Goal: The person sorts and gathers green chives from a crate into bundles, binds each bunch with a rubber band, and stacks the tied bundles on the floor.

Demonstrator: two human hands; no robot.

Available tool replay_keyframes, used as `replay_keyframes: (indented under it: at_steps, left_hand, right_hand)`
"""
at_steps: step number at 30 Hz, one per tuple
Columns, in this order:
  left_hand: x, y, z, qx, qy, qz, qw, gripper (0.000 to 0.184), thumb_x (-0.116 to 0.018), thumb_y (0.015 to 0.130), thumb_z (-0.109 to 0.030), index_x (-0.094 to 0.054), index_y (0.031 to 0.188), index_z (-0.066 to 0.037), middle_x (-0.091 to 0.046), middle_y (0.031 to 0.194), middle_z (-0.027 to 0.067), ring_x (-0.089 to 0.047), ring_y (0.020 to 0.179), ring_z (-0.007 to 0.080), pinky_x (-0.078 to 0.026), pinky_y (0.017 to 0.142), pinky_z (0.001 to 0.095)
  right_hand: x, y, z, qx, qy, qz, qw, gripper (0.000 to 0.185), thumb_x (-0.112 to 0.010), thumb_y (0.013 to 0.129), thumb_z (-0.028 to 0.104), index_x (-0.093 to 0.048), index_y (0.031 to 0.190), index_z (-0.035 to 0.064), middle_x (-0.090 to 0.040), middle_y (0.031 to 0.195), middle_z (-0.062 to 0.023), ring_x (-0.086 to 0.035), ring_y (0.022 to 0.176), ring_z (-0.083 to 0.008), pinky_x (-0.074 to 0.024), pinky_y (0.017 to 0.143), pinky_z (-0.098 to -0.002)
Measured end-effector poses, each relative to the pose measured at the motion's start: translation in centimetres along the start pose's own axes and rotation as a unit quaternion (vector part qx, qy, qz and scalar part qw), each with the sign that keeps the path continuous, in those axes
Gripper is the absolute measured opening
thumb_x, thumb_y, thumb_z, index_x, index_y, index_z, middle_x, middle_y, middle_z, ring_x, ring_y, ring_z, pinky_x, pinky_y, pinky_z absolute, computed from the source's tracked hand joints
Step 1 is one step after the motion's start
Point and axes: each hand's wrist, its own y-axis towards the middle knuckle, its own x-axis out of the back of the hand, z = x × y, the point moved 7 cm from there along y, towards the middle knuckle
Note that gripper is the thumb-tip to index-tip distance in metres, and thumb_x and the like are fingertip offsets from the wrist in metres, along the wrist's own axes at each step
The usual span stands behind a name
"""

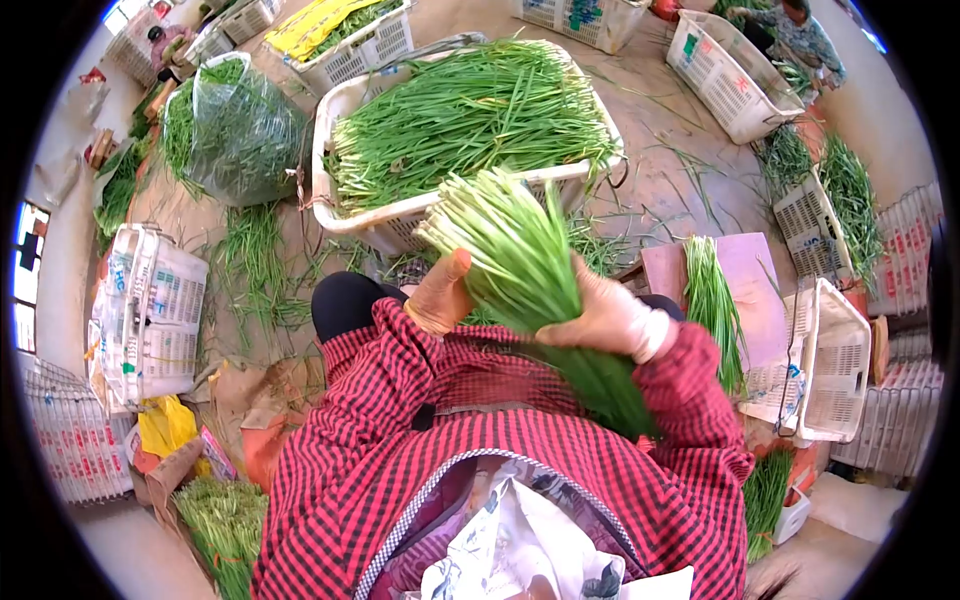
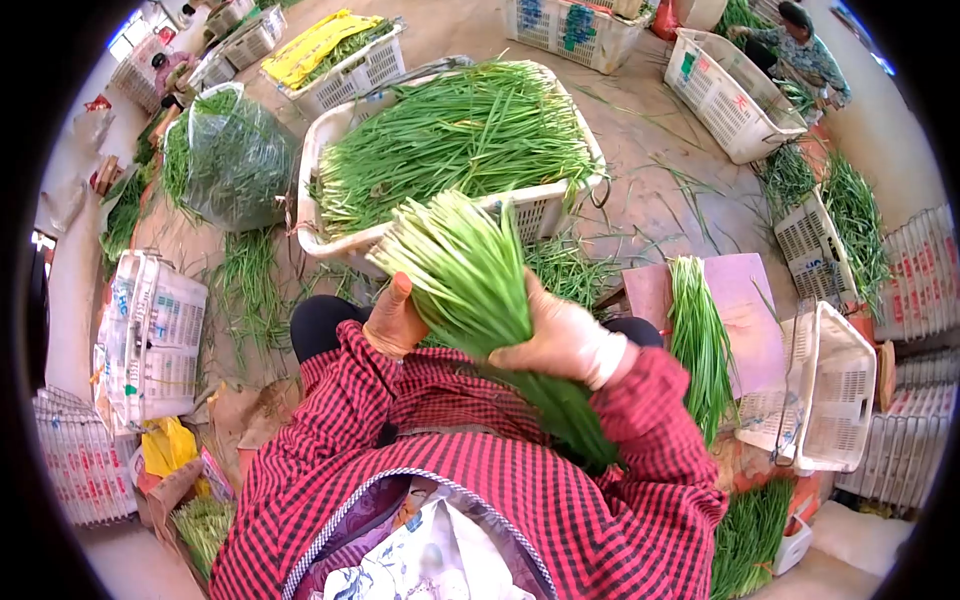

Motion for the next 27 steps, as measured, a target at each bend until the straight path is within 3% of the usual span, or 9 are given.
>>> replay_keyframes:
  at_steps: [2,4,7,8,12,15,20,23,27]
  left_hand:
    - [1.6,-0.8,0.1,0.016,-0.026,-0.015,0.999,0.097,-0.085,0.072,-0.047,-0.038,0.145,-0.003,-0.054,0.138,0.0117,-0.055,0.124,0.0281,-0.046,0.105,0.0450]
    - [2.1,-1.4,-0.5,-0.013,-0.023,-0.029,0.999,0.094,-0.083,0.073,-0.048,-0.040,0.143,-0.002,-0.056,0.136,0.0122,-0.057,0.121,0.0281,-0.050,0.101,0.0438]
    - [2.5,-1.8,-0.8,-0.031,-0.011,-0.017,0.999,0.090,-0.079,0.076,-0.054,-0.045,0.141,-0.001,-0.059,0.132,0.0126,-0.059,0.118,0.0252,-0.050,0.100,0.0399]
    - [2.6,-1.8,-0.9,-0.034,-0.008,-0.021,0.999,0.090,-0.078,0.076,-0.054,-0.045,0.141,-0.001,-0.059,0.133,0.0127,-0.059,0.119,0.0253,-0.049,0.101,0.0403]
    - [1.9,-1.3,-1.0,-0.044,-0.012,-0.005,0.999,0.095,-0.079,0.078,-0.050,-0.035,0.146,-0.002,-0.052,0.140,0.0141,-0.053,0.126,0.0288,-0.043,0.108,0.0440]
    - [3.7,-1.0,-0.1,-0.013,-0.037,-0.009,0.999,0.095,-0.080,0.078,-0.045,-0.032,0.149,-0.002,-0.047,0.144,0.0166,-0.045,0.135,0.0299,-0.038,0.114,0.0451]
    - [4.7,-1.3,0.8,-0.003,-0.056,-0.033,0.998,0.094,-0.078,0.080,-0.043,-0.029,0.150,-0.004,-0.038,0.150,0.0212,-0.042,0.137,0.0325,-0.034,0.116,0.0475]
    - [1.3,-1.4,0.0,0.016,-0.101,0.078,0.992,0.096,-0.076,0.082,-0.046,-0.025,0.153,-0.006,-0.034,0.152,0.0261,-0.043,0.136,0.0380,-0.034,0.115,0.0487]
    - [0.4,-1.2,-1.4,-0.031,-0.043,0.063,0.997,0.103,-0.081,0.074,-0.037,-0.024,0.153,-0.004,-0.046,0.145,0.0217,-0.049,0.132,0.0315,-0.038,0.113,0.0463]
  right_hand:
    - [-1.9,-0.6,-1.0,-0.118,-0.104,0.010,0.987,0.112,-0.087,0.071,0.026,-0.015,0.153,0.0023,-0.057,0.131,-0.0167,-0.055,0.120,-0.0244,-0.0434,0.103,-0.0342]
    - [-2.6,-0.9,-1.0,-0.107,-0.104,0.014,0.989,0.104,-0.085,0.076,0.024,-0.019,0.152,0.0006,-0.054,0.135,-0.0152,-0.051,0.125,-0.0227,-0.0409,0.106,-0.0344]
    - [-2.6,-0.3,0.7,0.039,0.176,-0.024,0.983,0.096,-0.080,0.083,0.035,-0.023,0.149,-0.0029,-0.053,0.134,-0.0179,-0.050,0.126,-0.0272,-0.0378,0.109,-0.0361]
    - [-2.5,0.1,0.4,0.042,0.223,-0.036,0.973,0.084,-0.074,0.089,0.034,-0.027,0.148,-0.0030,-0.054,0.133,-0.0150,-0.050,0.124,-0.0221,-0.0386,0.107,-0.0338]
    - [-1.2,0.8,1.3,0.099,0.042,-0.151,0.983,0.065,-0.067,0.093,0.038,-0.043,0.138,-0.0033,-0.063,0.122,-0.0183,-0.061,0.115,-0.0263,-0.0471,0.097,-0.0340]
    - [-2.3,0.3,4.3,0.150,-0.178,-0.216,0.948,0.047,-0.066,0.091,0.030,-0.053,0.128,0.0026,-0.065,0.109,-0.0174,-0.066,0.092,-0.0375,-0.0549,0.078,-0.0404]
    - [-4.8,-0.4,5.6,0.181,-0.292,-0.224,0.912,0.047,-0.067,0.088,0.023,-0.053,0.127,0.0022,-0.063,0.100,-0.0148,-0.065,0.083,-0.0354,-0.0539,0.070,-0.0417]
    - [-4.7,0.1,3.9,0.154,-0.176,-0.225,0.946,0.037,-0.064,0.092,0.021,-0.056,0.123,0.0025,-0.065,0.097,-0.0172,-0.067,0.082,-0.0354,-0.0540,0.071,-0.0398]
    - [-3.1,1.3,0.3,0.062,0.013,-0.185,0.981,0.029,-0.052,0.102,0.023,-0.061,0.116,-0.0011,-0.069,0.091,-0.0193,-0.068,0.083,-0.0303,-0.0523,0.073,-0.0352]
